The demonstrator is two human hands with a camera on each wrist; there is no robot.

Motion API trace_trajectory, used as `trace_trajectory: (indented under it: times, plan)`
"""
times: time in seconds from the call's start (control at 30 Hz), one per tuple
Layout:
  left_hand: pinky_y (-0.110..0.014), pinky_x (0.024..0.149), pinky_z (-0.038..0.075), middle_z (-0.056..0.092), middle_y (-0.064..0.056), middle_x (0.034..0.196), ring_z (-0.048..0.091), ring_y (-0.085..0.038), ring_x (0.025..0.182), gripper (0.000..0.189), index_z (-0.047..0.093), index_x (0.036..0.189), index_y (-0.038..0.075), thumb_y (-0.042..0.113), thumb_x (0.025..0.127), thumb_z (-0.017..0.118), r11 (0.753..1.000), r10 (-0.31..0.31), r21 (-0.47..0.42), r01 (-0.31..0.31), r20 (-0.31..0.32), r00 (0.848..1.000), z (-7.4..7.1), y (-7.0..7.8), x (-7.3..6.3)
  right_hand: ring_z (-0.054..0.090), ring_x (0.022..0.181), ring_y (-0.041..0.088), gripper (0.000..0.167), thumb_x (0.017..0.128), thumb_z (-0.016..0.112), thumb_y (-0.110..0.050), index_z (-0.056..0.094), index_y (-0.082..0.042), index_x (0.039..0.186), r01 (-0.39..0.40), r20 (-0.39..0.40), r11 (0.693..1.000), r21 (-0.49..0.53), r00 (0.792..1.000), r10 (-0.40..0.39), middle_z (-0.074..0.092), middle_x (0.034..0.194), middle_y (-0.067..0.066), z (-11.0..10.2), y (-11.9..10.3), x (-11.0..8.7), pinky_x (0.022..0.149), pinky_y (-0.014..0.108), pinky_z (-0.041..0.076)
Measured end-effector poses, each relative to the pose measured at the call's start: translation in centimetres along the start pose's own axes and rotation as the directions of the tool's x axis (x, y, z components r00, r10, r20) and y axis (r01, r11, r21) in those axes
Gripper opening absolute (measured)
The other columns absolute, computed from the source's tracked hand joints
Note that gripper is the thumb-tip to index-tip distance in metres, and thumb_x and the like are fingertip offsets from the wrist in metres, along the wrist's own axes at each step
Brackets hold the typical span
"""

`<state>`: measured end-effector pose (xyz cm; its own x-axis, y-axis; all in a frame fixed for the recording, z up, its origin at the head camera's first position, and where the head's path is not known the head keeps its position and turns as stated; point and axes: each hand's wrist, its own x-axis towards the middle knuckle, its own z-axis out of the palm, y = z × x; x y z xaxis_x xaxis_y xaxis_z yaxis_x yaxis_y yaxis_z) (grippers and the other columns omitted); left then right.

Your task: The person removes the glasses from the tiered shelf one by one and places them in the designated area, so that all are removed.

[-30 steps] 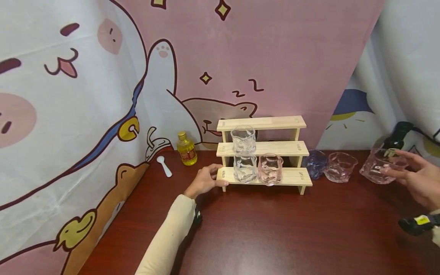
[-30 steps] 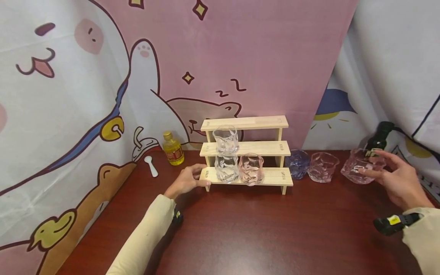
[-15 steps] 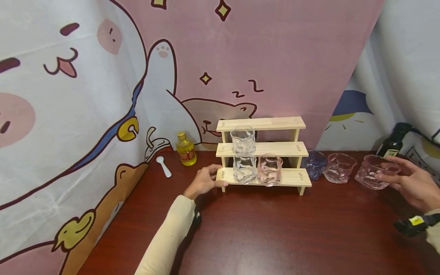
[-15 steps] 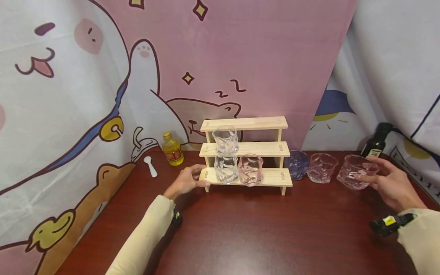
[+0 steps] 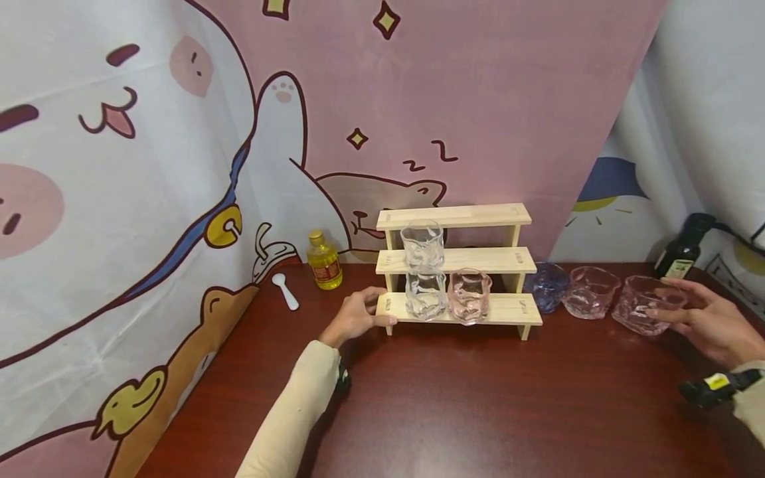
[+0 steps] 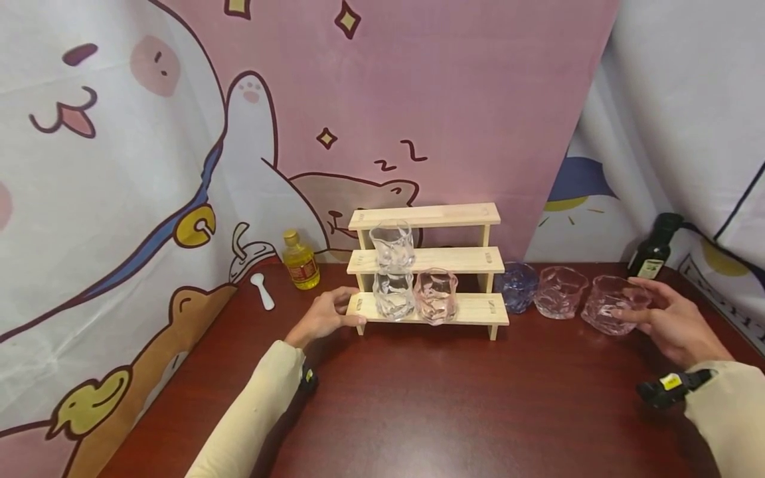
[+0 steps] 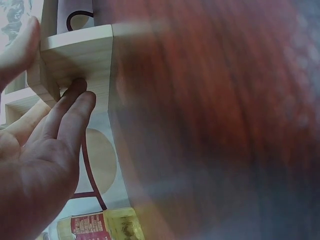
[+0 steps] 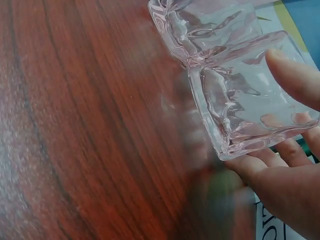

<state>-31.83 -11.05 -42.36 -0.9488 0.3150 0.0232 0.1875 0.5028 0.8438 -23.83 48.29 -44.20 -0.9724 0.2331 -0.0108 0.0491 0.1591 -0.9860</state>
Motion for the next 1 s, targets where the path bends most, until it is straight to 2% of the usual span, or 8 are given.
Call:
trace_trajectory:
  times: [0.1, 0.2, 0.27, 0.6, 0.73, 0.77, 0.93, 1.0]
  plan:
    - [-0.043, 0.102, 0.054, 0.063, -0.014, 0.138, 0.061, -0.032, 0.129, 0.067, 0.058, 0.137, 0.006, 0.015, 0.078, 0.087, 1.0, 0.005, 0.006, -0.005, -0.001, 1.0, -0.06, -0.01, -0.02, 0.058, 0.08, -0.014, 0.075, 0.084, 0.079, -0.005, 0.039, -0.043, 0.134, -0.005, 0.007, 0.999, 0.053, 1.0, 0.005, 0.045, 0.107, -0.028, -0.09, 0.27, 0.15, 0.064, 0.015, 0.055]
    - [-0.044, 0.103, 0.053, 0.063, -0.014, 0.138, 0.061, -0.032, 0.129, 0.066, 0.058, 0.137, 0.006, 0.014, 0.078, 0.087, 1.0, 0.008, 0.007, -0.008, -0.008, 1.0, -0.17, 0.18, -0.05, 0.058, 0.08, -0.014, 0.074, 0.088, 0.075, -0.002, 0.037, -0.045, 0.135, -0.013, 0.009, 0.999, 0.037, 1.0, 0.013, 0.046, 0.119, -0.026, -0.04, 0.28, 0.22, 0.065, 0.015, 0.055]
    - [-0.044, 0.103, 0.053, 0.063, -0.014, 0.138, 0.061, -0.032, 0.129, 0.065, 0.059, 0.136, 0.006, 0.014, 0.078, 0.087, 1.0, 0.012, 0.008, -0.012, -0.011, 1.0, -0.21, 0.28, 0.01, 0.058, 0.081, -0.015, 0.073, 0.089, 0.073, -0.001, 0.037, -0.045, 0.135, -0.015, 0.009, 0.999, 0.029, 1.0, 0.015, 0.044, 0.12, -0.026, -0.01, 0.22, 0.22, 0.066, 0.015, 0.055]
    - [-0.044, 0.103, 0.053, 0.064, -0.014, 0.136, 0.061, -0.031, 0.129, 0.065, 0.059, 0.135, 0.007, 0.015, 0.077, 0.088, 1.0, -0.002, 0.019, 0.002, 0.007, 1.0, -0.02, 0.28, 0.07, 0.055, 0.079, -0.014, 0.08, 0.084, 0.063, 0.019, 0.042, -0.044, 0.129, 0.011, 0.008, 0.994, 0.105, 1.0, -0.012, 0.045, 0.105, -0.028, 0.16, 0.09, 0.01, 0.063, 0.014, 0.054]
    - [-0.044, 0.103, 0.053, 0.064, -0.015, 0.137, 0.061, -0.032, 0.128, 0.065, 0.059, 0.136, 0.007, 0.015, 0.077, 0.088, 1.0, -0.004, 0.015, 0.004, 0.005, 1.0, -0.01, 0.25, 0.07, 0.054, 0.079, -0.015, 0.079, 0.084, 0.063, 0.019, 0.043, -0.045, 0.126, 0.02, -0.001, 0.998, 0.057, 1.0, -0.02, 0.044, 0.104, -0.03, 0.2, 0.14, 0.09, 0.063, 0.014, 0.053]
    - [-0.044, 0.103, 0.054, 0.064, -0.015, 0.136, 0.061, -0.032, 0.128, 0.065, 0.059, 0.136, 0.007, 0.014, 0.077, 0.088, 1.0, -0.003, 0.016, 0.003, 0.004, 1.0, -0.03, 0.26, 0.07, 0.055, 0.079, -0.015, 0.078, 0.084, 0.062, 0.02, 0.044, -0.044, 0.125, 0.022, 0.002, 0.996, 0.082, 1.0, -0.022, 0.045, 0.104, -0.029, 0.2, 0.23, 0.15, 0.062, 0.014, 0.053]
    - [-0.044, 0.103, 0.053, 0.064, -0.015, 0.136, 0.061, -0.032, 0.129, 0.064, 0.059, 0.135, 0.006, 0.014, 0.078, 0.087, 1.0, 0.004, 0.021, -0.004, 0.004, 1.0, -0.06, 0.18, 0.12, 0.048, 0.082, -0.017, 0.08, 0.088, 0.063, 0.013, 0.037, -0.05, 0.13, 0.011, -0.032, 0.997, -0.08, 0.999, -0.013, 0.038, 0.106, -0.034, 0.31, 0.62, 0.42, 0.064, 0.011, 0.052]
    - [-0.044, 0.103, 0.053, 0.064, -0.014, 0.136, 0.061, -0.032, 0.129, 0.064, 0.059, 0.135, 0.007, 0.014, 0.078, 0.087, 1.0, -0.002, 0.023, 0.001, 0.007, 1.0, -0.03, 0.14, 0.1, 0.05, 0.081, -0.016, 0.08, 0.087, 0.064, 0.014, 0.039, -0.049, 0.13, 0.006, -0.026, 0.999, -0.035, 1.0, -0.007, 0.04, 0.106, -0.033, 0.35, 0.72, 0.39, 0.063, 0.012, 0.052]
